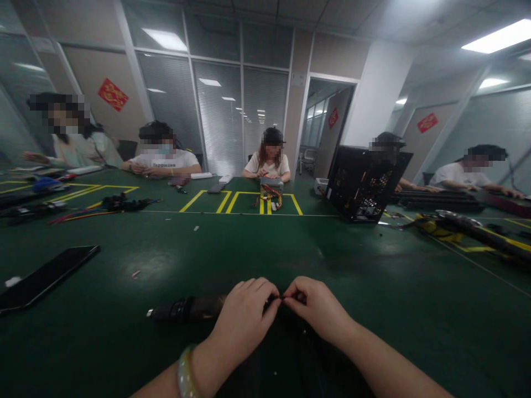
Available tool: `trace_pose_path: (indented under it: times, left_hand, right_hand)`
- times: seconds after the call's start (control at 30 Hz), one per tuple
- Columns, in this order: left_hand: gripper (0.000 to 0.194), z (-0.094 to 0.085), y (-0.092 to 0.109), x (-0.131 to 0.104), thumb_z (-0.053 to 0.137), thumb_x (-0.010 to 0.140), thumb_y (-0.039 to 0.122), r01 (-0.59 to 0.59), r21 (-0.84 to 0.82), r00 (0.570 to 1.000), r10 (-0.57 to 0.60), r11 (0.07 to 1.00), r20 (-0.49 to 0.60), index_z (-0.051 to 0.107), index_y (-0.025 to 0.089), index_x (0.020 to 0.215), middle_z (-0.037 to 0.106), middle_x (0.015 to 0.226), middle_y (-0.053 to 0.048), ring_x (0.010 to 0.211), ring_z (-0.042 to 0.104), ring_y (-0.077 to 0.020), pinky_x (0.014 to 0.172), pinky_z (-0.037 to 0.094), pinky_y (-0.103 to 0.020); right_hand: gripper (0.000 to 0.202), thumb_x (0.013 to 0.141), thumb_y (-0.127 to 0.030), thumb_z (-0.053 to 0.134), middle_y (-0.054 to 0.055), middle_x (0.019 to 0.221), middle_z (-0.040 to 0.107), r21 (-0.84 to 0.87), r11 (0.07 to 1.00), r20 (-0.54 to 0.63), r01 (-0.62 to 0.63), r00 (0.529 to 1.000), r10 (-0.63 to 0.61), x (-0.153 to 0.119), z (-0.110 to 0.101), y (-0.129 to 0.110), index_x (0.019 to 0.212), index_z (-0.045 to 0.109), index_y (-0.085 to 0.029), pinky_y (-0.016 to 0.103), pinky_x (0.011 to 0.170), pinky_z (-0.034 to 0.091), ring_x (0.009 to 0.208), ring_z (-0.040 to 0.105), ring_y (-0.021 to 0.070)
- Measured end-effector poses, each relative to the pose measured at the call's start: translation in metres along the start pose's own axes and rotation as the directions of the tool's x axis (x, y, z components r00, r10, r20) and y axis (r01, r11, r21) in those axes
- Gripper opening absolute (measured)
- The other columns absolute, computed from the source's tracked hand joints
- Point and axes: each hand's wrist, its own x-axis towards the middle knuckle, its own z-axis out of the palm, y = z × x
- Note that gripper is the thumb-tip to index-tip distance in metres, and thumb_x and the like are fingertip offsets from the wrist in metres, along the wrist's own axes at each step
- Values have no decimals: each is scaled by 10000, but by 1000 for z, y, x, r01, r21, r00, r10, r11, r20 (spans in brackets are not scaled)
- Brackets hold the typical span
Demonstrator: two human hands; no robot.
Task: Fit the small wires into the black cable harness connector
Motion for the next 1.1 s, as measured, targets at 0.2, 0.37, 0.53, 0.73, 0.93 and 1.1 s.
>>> trace_pose_path:
  times: [0.2,0.37,0.53,0.73,0.93,1.1]
  left_hand:
    - [61,-2,1,-1,538,903,224,-6,-10,1000,6,1000,0,587,226,940,617,919,-3,839,551,-192,741,376,-335]
    - [100,-1,-1,-1,495,933,226,-21,-12,1000,21,1000,-5,595,226,927,618,912,-3,841,554,-193,742,379,-340]
    - [96,-1,0,0,500,932,224,-26,1,1000,26,1000,-9,595,226,928,621,899,-4,830,555,-193,742,375,-340]
    - [75,-2,1,-1,517,927,236,-13,3,1000,13,1000,-14,589,223,944,624,910,-8,845,562,-198,745,385,-337]
    - [116,0,0,0,492,940,224,-27,18,999,28,999,-16,606,220,919,627,900,-13,833,568,-194,726,389,-338]
    - [108,-1,1,0,505,940,245,-30,24,999,31,999,-13,610,223,942,620,909,-9,853,568,-195,754,403,-344]
  right_hand:
    - [79,812,-134,665,-19,809,640,-52,998,10,30,1000,-30,1,-3,-3,822,680,-211,212,604,398,713,584,130]
    - [89,810,-129,657,-8,813,650,-51,999,26,16,1000,-15,2,-3,-4,826,685,-212,221,619,405,723,590,142]
    - [67,810,-144,660,-15,785,648,-10,1000,17,-11,1000,11,1,-1,-3,820,684,-205,211,594,404,690,588,131]
    - [52,817,-157,657,-17,775,651,3,1000,15,-18,1000,18,2,0,-2,820,683,-202,206,588,405,684,598,128]
    - [53,821,-165,647,-6,787,660,-3,999,25,-33,999,33,2,-1,-3,829,684,-202,214,593,407,689,596,136]
    - [52,822,-171,644,-13,782,653,9,999,19,-39,999,39,2,0,-1,833,680,-207,214,594,411,679,598,131]
